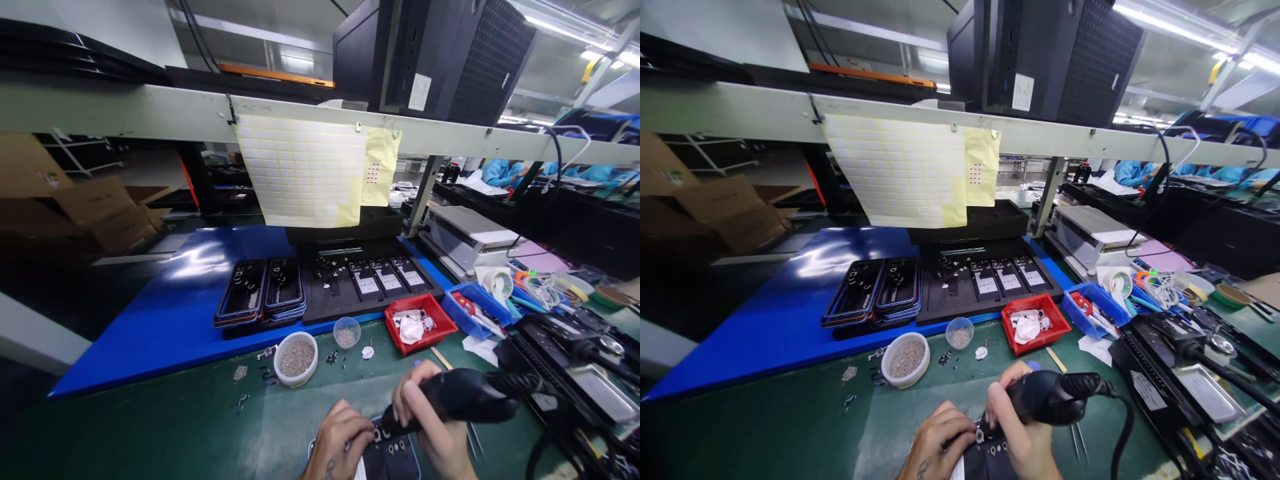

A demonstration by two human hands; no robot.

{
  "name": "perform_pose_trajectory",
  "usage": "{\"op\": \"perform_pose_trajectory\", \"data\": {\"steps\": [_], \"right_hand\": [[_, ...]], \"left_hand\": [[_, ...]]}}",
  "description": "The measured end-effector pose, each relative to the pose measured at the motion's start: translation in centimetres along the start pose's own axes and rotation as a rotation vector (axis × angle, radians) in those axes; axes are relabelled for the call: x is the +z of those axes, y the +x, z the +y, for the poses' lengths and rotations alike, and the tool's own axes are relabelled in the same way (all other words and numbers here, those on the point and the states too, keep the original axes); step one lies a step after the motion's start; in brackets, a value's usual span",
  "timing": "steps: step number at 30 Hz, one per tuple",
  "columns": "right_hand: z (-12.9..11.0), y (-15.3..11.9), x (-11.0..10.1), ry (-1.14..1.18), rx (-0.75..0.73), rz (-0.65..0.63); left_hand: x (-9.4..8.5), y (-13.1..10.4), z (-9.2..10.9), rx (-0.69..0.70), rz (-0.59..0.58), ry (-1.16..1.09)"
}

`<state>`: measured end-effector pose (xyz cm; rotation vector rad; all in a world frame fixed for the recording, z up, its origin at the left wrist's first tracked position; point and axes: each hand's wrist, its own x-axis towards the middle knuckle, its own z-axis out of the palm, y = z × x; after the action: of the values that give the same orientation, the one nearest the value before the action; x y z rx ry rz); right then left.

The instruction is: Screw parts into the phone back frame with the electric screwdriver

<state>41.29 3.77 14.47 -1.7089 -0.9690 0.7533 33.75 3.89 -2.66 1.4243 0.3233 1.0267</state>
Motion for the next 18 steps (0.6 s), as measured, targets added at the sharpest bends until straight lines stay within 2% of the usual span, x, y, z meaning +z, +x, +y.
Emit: {"op": "perform_pose_trajectory", "data": {"steps": [5,11,15,18], "right_hand": [[0.1,0.2,0.3,0.108,-0.017,-0.061],[0.4,0.2,0.1,0.11,-0.029,-0.045],[0.0,-0.6,-0.1,0.043,0.022,0.005],[0.2,-1.4,-0.3,-0.089,0.08,0.039]], "left_hand": [[0.1,0.0,0.0,0.029,0.04,-0.036],[0.2,-0.2,-0.3,0.092,0.048,-0.044],[0.0,-0.1,-0.1,0.088,0.013,-0.021],[-0.2,0.0,0.2,0.064,-0.009,-0.009]]}}
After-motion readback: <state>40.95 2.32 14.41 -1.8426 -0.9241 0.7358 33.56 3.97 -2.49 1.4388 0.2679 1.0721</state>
